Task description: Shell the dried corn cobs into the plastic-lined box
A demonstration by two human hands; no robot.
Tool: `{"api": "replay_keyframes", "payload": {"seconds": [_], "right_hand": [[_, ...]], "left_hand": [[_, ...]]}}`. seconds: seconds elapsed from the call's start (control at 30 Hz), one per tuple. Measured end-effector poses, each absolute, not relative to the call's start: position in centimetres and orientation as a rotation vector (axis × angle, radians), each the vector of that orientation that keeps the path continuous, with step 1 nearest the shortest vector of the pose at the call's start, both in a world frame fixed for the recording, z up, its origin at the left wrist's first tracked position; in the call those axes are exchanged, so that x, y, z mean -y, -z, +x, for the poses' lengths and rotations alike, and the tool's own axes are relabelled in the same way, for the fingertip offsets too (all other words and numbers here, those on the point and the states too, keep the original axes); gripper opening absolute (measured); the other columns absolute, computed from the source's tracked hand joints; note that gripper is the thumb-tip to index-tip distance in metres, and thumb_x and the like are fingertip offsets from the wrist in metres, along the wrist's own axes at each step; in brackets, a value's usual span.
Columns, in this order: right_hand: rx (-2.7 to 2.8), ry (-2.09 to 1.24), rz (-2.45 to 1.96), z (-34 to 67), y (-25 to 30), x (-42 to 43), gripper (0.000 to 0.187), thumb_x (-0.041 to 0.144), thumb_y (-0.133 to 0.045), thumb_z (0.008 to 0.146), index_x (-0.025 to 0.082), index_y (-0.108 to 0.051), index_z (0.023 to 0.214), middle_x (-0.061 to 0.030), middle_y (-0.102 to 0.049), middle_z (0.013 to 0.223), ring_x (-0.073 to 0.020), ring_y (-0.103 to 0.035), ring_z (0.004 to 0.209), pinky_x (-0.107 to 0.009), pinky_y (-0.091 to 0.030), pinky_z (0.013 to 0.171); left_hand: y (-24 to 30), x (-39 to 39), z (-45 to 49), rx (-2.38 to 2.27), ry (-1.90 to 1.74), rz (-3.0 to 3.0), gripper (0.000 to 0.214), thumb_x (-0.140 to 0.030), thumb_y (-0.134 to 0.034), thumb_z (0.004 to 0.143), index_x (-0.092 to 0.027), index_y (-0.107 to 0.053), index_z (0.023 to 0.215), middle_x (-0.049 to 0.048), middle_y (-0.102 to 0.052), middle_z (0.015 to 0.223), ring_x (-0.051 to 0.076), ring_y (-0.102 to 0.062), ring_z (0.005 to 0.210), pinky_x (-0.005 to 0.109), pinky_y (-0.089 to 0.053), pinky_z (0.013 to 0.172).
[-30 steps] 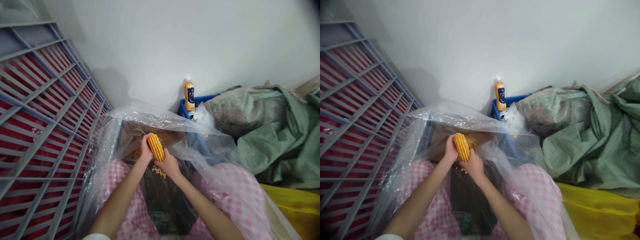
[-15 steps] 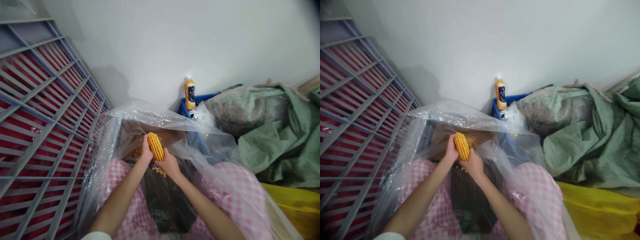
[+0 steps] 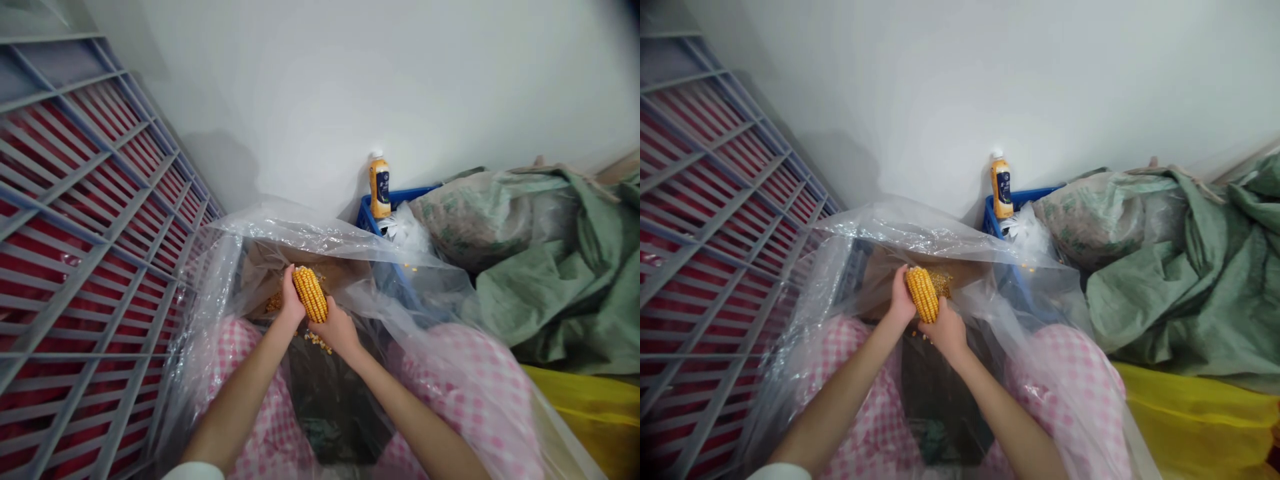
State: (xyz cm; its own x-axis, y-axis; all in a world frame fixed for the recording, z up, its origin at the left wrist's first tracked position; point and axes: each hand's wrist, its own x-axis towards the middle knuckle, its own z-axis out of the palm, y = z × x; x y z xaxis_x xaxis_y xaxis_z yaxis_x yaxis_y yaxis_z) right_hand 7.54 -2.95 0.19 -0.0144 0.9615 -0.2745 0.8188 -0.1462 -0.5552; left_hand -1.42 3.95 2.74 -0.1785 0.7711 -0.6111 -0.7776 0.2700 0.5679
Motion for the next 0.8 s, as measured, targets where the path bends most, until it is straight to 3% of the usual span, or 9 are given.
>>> {"api": "replay_keyframes", "payload": {"seconds": [0.33,0.8], "right_hand": [[1.831,-0.892,-2.007,7.7,-0.6,2.7,0.035,0.044,-0.055,0.065,0.021,-0.041,0.087,-0.0044,-0.063,0.079,-0.0195,-0.06,0.069,-0.023,-0.024,0.05],[1.839,-0.878,-2.014,7.8,-0.7,2.7,0.034,0.042,-0.056,0.066,0.021,-0.041,0.089,-0.0045,-0.063,0.079,-0.0192,-0.06,0.069,-0.023,-0.024,0.051]], "left_hand": [[-3.2,-4.0,-1.4,-1.023,-1.431,0.024,0.01,-0.019,-0.047,0.065,-0.015,-0.052,0.057,-0.0023,-0.054,0.052,0.009,-0.05,0.049,0.021,-0.038,0.05],[-2.2,-4.3,-1.2,-1.019,-1.423,0.046,0.005,-0.019,-0.054,0.063,-0.016,-0.057,0.065,-0.0032,-0.057,0.059,0.01,-0.054,0.055,0.022,-0.041,0.058]]}}
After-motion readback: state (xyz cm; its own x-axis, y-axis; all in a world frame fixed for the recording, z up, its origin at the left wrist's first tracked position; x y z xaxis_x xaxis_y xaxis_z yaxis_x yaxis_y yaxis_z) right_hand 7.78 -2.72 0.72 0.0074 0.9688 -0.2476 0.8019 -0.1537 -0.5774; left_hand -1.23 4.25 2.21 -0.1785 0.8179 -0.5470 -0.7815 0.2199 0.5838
